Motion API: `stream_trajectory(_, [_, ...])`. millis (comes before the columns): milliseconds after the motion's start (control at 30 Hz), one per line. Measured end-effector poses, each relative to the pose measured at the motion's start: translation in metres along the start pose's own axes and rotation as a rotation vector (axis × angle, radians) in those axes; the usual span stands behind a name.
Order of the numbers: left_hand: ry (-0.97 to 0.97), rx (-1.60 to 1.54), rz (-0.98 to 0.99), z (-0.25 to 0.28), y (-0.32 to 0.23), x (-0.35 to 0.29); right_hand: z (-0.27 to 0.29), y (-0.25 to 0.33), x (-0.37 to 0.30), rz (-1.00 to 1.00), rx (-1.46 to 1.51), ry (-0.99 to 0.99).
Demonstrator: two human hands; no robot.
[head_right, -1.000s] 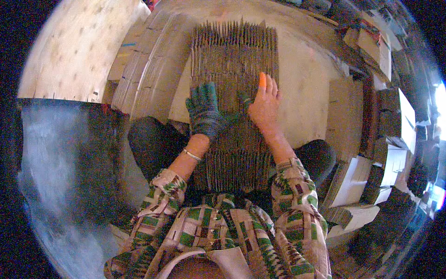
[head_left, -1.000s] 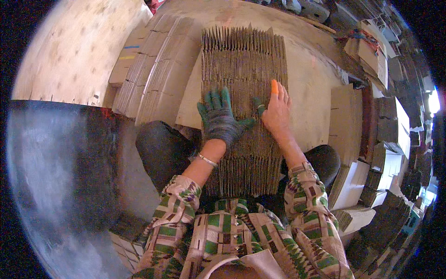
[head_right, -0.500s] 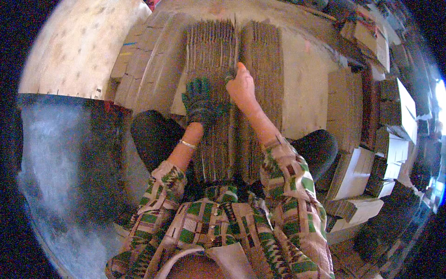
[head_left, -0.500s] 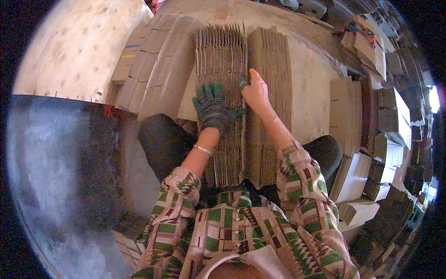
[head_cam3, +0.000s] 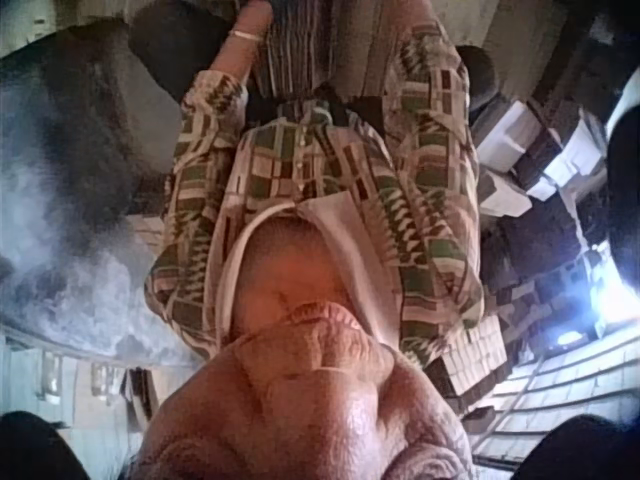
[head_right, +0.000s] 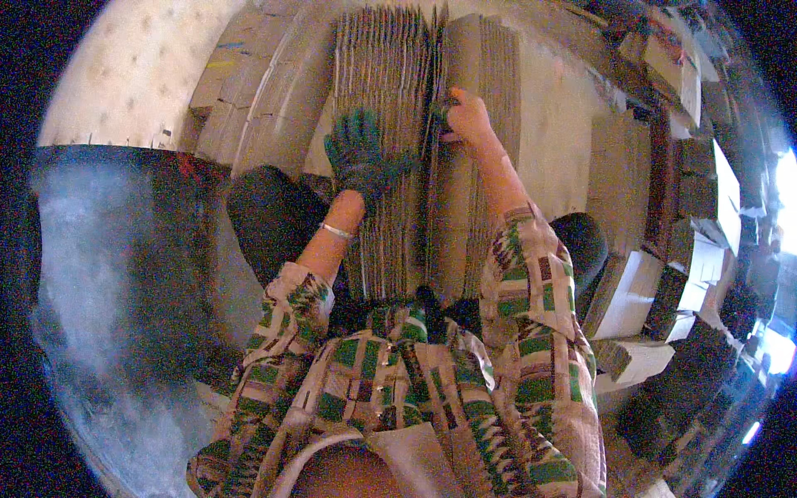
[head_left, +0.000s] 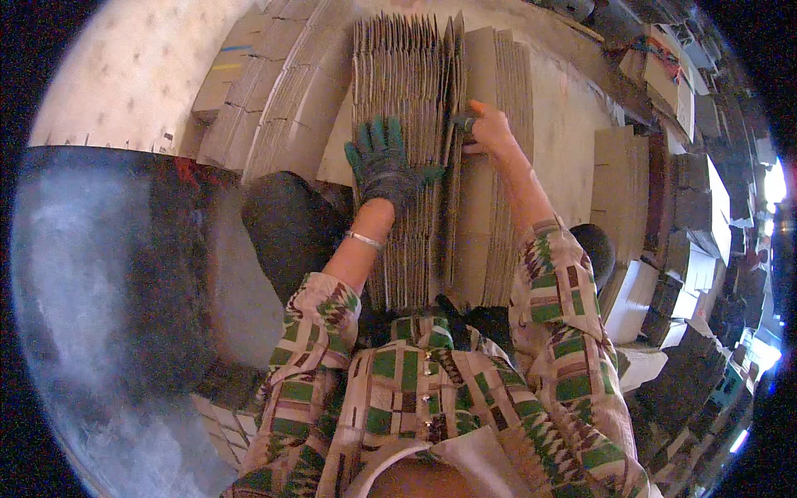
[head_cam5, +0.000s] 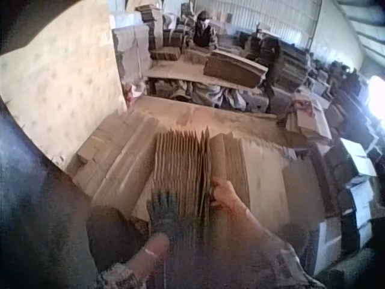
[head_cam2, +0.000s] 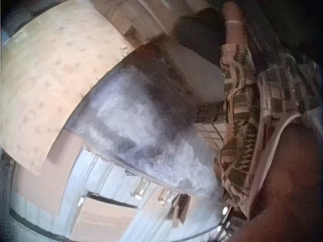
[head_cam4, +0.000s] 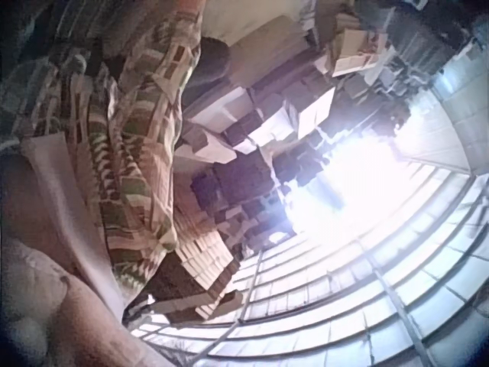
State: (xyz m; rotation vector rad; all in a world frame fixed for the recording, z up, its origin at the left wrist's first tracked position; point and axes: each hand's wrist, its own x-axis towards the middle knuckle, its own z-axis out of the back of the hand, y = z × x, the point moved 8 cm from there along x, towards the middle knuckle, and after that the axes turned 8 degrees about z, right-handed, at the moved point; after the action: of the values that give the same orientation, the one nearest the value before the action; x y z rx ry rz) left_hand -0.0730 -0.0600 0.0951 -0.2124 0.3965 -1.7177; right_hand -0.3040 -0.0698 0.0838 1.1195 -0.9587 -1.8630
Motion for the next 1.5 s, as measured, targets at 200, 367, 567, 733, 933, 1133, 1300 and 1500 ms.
stream_trajectory(200, [0.038, -0.010, 0.022, -0.001, -0.001, 0.002, 0.011, -0.006, 0.005, 0.040, 0.093, -0.016])
stream_trajectory(367, [-0.060, -0.014, -0.017, -0.001, 0.005, 0.000, 0.013, 0.002, -0.004, 0.037, 0.068, 0.035])
stream_trajectory(567, [0.043, 0.001, 0.021, 0.013, -0.013, 0.000, 0.019, -0.001, -0.001, 0.340, -0.703, -0.184])
stream_trajectory(733, [0.049, 0.038, 0.011, 0.008, -0.009, 0.000, -0.023, 0.021, -0.019, 0.240, -0.840, -0.043])
stream_trajectory(933, [0.053, 0.060, 0.032, 0.005, -0.002, -0.004, -0.014, 0.079, -0.035, 0.351, -0.852, -0.153])
stream_trajectory(1133, [0.064, 0.051, 0.020, -0.002, 0.003, 0.007, -0.022, 0.096, -0.060, 0.301, -0.819, -0.138])
stream_trajectory(1300, [0.044, 0.060, 0.007, -0.002, -0.003, 0.007, -0.045, 0.031, -0.064, 0.270, -0.864, -0.100])
stream_trajectory(1500, [0.106, 0.022, 0.068, 0.021, -0.012, 0.003, -0.020, 0.016, -0.065, 0.201, -0.633, -0.071])
